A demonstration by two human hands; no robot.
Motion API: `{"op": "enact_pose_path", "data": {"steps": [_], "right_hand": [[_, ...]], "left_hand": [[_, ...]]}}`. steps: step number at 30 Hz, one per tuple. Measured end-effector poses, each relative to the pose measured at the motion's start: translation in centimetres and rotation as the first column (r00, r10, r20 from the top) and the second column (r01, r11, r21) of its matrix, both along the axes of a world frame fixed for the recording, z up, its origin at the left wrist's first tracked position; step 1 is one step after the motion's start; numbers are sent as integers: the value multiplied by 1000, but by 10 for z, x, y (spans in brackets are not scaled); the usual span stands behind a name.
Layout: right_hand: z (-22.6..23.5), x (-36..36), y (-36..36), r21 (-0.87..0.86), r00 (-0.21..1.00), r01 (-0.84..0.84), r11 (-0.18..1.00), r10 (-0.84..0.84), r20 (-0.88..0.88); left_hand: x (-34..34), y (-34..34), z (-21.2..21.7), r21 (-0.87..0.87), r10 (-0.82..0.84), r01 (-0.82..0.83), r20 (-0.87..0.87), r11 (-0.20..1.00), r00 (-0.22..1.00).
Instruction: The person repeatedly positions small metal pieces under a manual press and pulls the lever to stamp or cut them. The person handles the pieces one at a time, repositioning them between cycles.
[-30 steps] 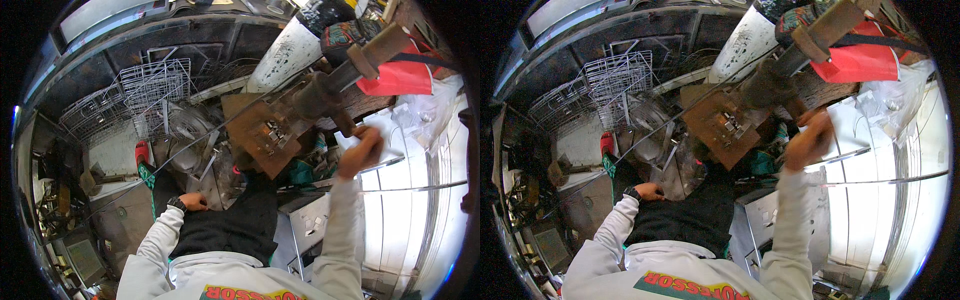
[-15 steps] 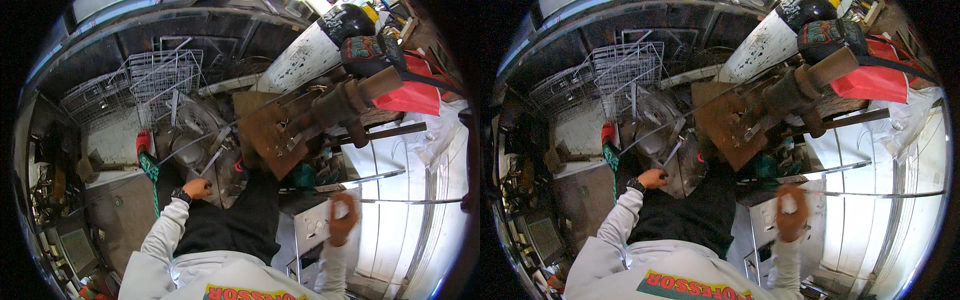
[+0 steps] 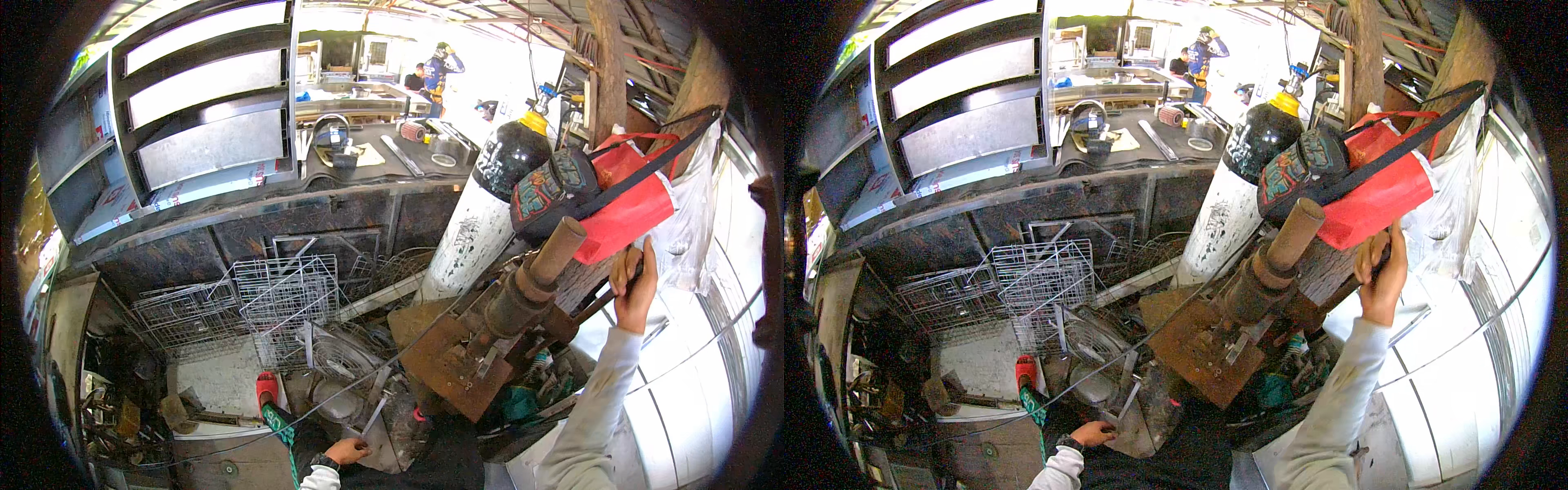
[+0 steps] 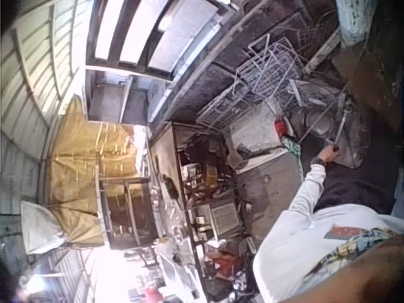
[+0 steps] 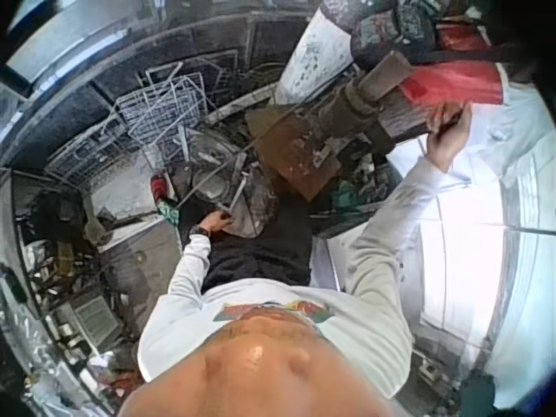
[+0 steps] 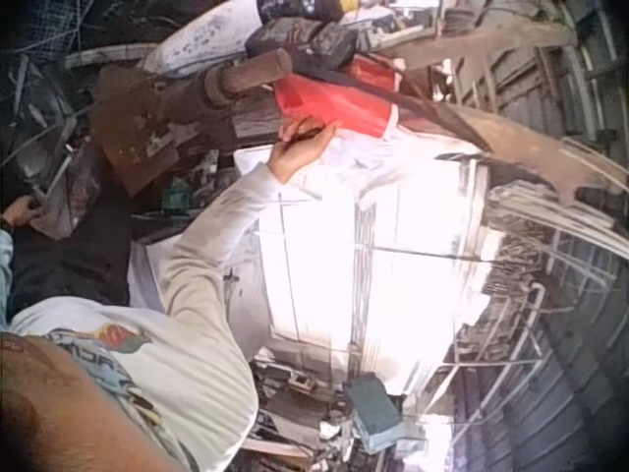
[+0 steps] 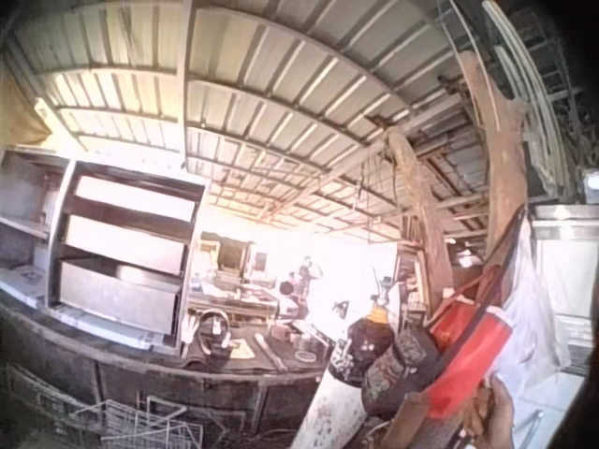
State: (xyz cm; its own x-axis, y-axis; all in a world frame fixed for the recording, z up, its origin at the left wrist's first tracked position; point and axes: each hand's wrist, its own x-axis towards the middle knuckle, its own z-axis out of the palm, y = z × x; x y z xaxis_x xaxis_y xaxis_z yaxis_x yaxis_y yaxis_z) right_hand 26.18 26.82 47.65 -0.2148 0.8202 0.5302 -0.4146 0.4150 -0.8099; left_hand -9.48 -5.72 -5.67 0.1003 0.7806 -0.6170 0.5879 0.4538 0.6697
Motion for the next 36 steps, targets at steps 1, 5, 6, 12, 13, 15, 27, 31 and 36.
{"op": "enact_pose_path", "data": {"steps": [1,5,6,12,13,15,27,31,36], "right_hand": [[-1,-10,1,18,995,87,996,-86,-54],[-21,-17,8,-24,937,337,941,-338,-86],[-23,-19,10,-24,937,341,940,-341,-70],[-17,-1,8,78,938,344,936,-346,11],[-21,6,9,118,966,249,961,-256,45],[-22,4,3,140,925,366,920,-376,54],[-48,-28,-40,293,902,411,863,-431,3],[-8,-23,29,-4,779,625,781,-623,76],[-16,17,68,169,810,505,846,-533,246]], "left_hand": [[-7,5,-14,3,-16,16,-5,1000,1000],[11,3,4,-16,-72,71,-60,997,996],[13,1,4,18,-18,18,-33,1000,999],[27,18,37,13,146,-146,34,989,989],[24,12,32,7,145,-145,13,989,989],[26,6,25,-14,101,-101,-19,995,995],[35,32,19,-81,65,-59,75,995,995],[29,24,15,35,-2,2,-12,999,1000],[23,16,22,17,48,-49,58,999,997]]}}
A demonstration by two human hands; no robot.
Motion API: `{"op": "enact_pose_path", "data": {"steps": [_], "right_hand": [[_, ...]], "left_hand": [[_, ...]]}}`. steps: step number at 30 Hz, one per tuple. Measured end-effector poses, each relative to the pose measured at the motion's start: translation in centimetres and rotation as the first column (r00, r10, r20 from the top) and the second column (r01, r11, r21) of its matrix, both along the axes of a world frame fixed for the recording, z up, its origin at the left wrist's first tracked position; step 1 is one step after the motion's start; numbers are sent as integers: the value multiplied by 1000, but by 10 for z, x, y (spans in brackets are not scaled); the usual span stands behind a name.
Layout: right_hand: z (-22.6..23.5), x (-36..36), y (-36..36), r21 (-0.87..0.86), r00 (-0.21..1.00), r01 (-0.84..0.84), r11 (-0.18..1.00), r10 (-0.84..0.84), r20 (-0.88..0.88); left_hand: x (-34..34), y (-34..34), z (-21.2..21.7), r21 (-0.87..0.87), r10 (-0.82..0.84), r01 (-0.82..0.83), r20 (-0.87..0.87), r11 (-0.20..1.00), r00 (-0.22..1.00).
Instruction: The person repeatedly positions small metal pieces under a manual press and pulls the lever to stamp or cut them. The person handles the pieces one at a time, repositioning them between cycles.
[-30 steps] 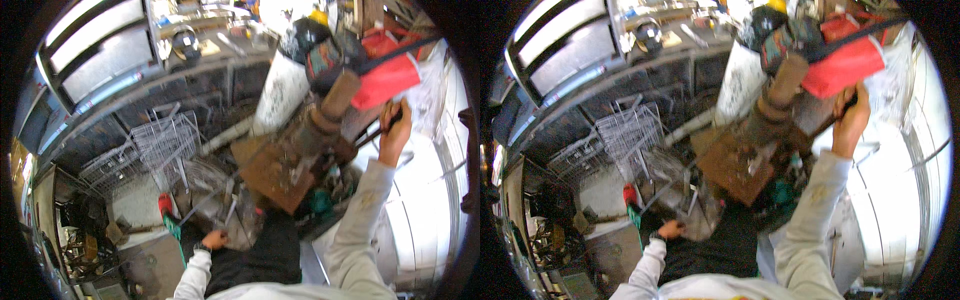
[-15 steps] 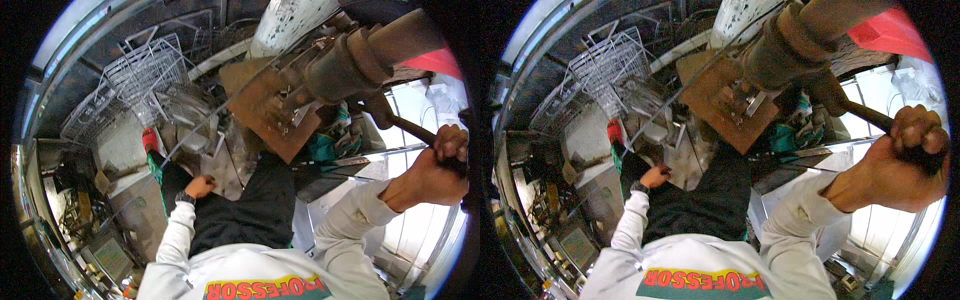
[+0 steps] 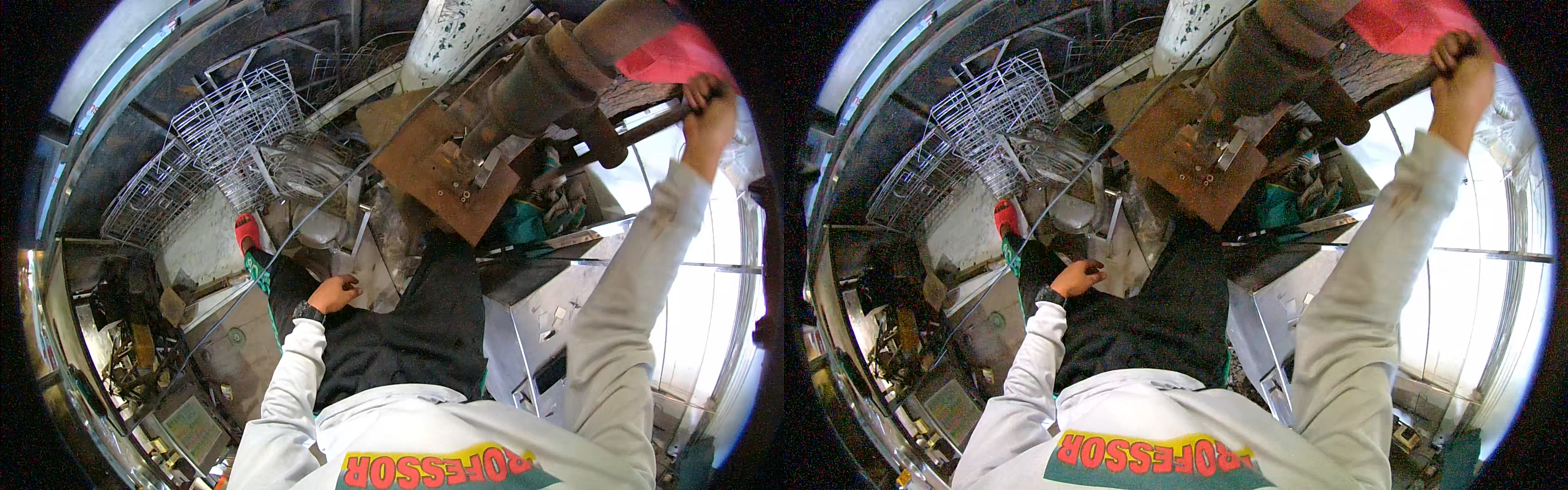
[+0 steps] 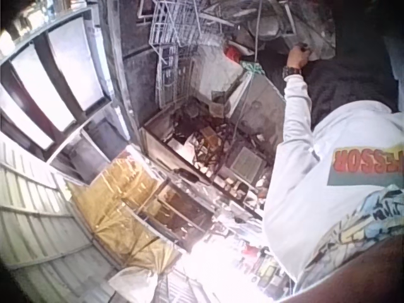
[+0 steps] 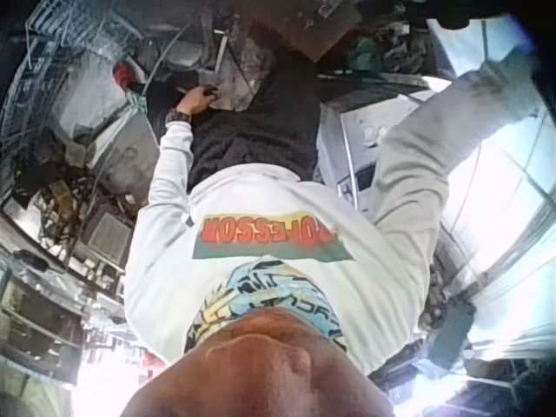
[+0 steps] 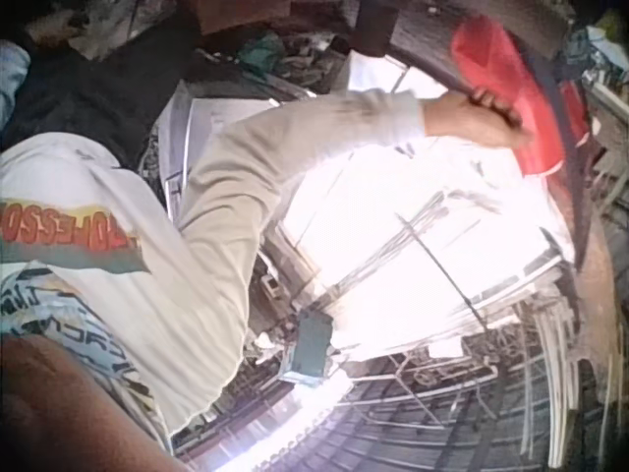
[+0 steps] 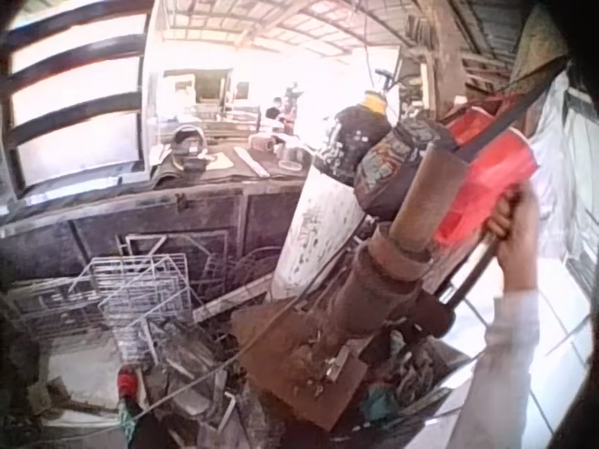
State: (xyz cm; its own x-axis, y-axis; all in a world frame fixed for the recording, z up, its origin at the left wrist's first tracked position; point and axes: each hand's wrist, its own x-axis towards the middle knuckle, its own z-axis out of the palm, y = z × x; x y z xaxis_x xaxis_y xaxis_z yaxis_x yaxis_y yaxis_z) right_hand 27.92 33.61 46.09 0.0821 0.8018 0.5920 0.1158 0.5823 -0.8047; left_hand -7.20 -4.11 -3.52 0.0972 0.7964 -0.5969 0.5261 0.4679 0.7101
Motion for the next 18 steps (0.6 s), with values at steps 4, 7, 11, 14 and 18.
{"op": "enact_pose_path", "data": {"steps": [4,7,11,14,18], "right_hand": [[-36,-52,-120,159,982,-44,986,72,-177],[-36,-32,-110,237,927,-318,918,353,-123],[-21,3,-24,503,918,192,843,-335,211],[-23,11,57,330,949,243,912,-294,115],[-91,76,158,369,817,327,870,-456,353]], "left_hand": [[-2,-3,7,-35,31,-33,-40,999,999],[-2,0,-20,36,-28,32,-104,999,994],[5,3,0,-40,-24,20,-86,999,996],[7,2,-1,-68,-78,71,-112,995,991],[15,12,-9,-13,-91,90,-73,996,993]]}}
